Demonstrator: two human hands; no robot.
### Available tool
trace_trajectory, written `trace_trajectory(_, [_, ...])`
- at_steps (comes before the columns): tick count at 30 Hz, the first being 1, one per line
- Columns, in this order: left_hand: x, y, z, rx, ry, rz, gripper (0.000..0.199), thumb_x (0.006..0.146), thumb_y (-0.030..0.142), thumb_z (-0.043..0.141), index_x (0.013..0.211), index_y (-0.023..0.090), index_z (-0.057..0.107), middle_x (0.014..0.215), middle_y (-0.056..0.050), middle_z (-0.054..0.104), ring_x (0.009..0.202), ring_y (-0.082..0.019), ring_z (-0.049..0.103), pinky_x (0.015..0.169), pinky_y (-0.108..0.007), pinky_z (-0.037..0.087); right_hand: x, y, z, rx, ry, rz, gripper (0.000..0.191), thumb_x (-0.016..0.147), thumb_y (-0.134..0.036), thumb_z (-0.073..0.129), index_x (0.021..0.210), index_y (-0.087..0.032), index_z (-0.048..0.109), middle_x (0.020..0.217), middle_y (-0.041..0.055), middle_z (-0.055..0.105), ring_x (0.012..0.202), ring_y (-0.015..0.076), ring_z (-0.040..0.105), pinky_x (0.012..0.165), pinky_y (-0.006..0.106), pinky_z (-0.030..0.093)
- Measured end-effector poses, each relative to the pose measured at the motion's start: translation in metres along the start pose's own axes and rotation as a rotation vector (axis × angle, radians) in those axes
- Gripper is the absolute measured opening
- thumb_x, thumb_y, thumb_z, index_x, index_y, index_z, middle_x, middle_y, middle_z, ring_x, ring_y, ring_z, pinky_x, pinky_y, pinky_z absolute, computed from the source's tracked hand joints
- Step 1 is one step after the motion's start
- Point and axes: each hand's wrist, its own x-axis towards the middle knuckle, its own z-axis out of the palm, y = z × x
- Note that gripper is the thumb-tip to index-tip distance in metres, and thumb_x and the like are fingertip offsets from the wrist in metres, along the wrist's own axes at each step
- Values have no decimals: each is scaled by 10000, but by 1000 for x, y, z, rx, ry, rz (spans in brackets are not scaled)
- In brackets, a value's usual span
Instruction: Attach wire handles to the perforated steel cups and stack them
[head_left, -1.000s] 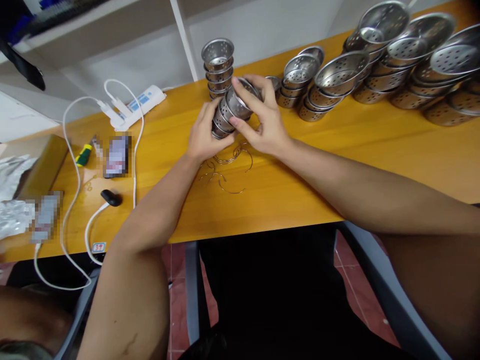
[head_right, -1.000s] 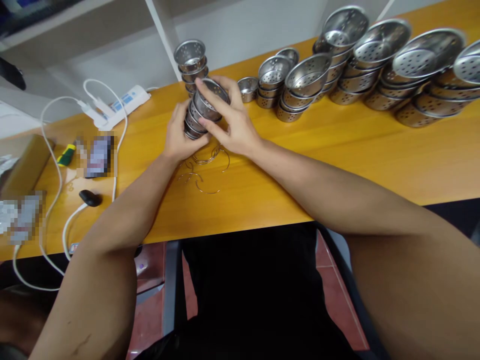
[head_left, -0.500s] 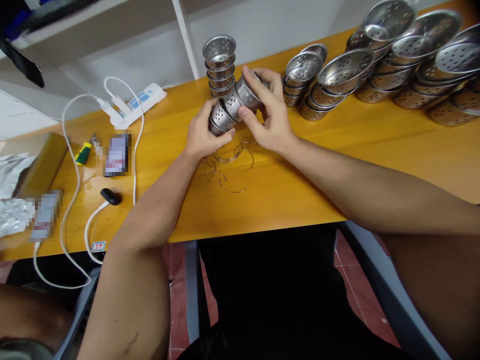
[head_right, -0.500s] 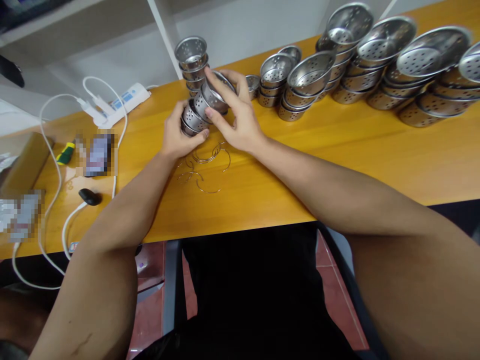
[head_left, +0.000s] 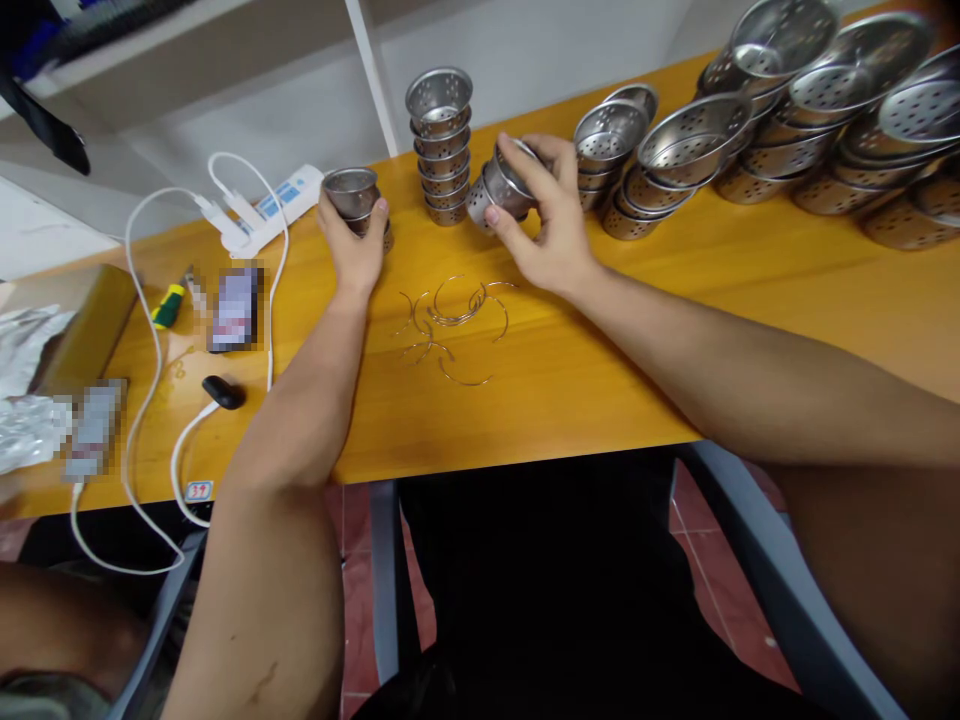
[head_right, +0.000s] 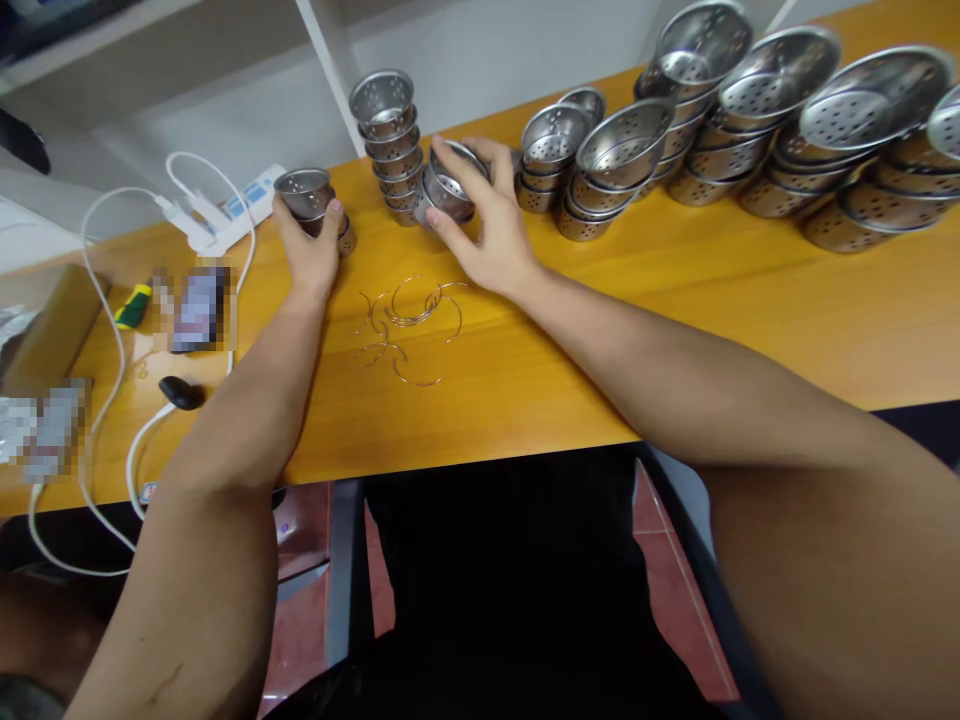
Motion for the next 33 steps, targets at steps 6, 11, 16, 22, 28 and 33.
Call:
trace_trajectory(6, [-5,61,-1,115,367,62,978,1047,1093,406,1697,364,463,1832,-66,609,1945,-161,-279,1592,-572,-117,0,0,0,-91,-62,5,931,1125,-916,318,1972,-533,291,1837,19,608,1892,425,277,1572,711,261])
trace_trajectory(11, [-24,102,38,109,60,366,1073,971,898,806,1785,366,352,1877,-162,505,1817,-419,491,1549,-672,401,-2,-5,-3,-82,-97,-36,887,1160,-838,406,1978,-506,315,1900,49,516,1892,417,276,1571,722,259])
trace_trajectory(16, [-33,83,68,-95,-161,122,1034,909,894,915,1702,357,528,1744,-129,684,1692,-422,671,1475,-626,537,-11,-19,5,-17,-209,-153,794,1176,-800,496,1908,-493,507,1924,40,479,1889,411,287,1567,701,260])
trace_trajectory(22, [-32,68,67,-288,-179,82,1029,934,926,875,1666,279,555,1608,-131,725,1634,-370,699,1442,-526,527,-6,1,25,212,-54,-276,778,1166,-847,526,1804,-423,662,1802,119,602,1798,459,439,1516,755,328])
trace_trajectory(28, [-25,70,46,-453,-7,-245,971,798,913,1014,1425,246,690,1502,-135,790,1677,-397,634,1479,-550,461,6,40,26,151,-25,-180,742,1107,-806,685,1732,-407,685,1687,154,666,1678,481,531,1477,776,409])
trace_trajectory(33, [-24,83,38,-696,-23,-428,828,765,814,1093,1266,255,743,1404,-111,836,1577,-411,701,1430,-630,542,10,62,34,51,-110,-101,762,1110,-718,750,1740,-302,645,1593,175,692,1593,450,574,1441,725,454])
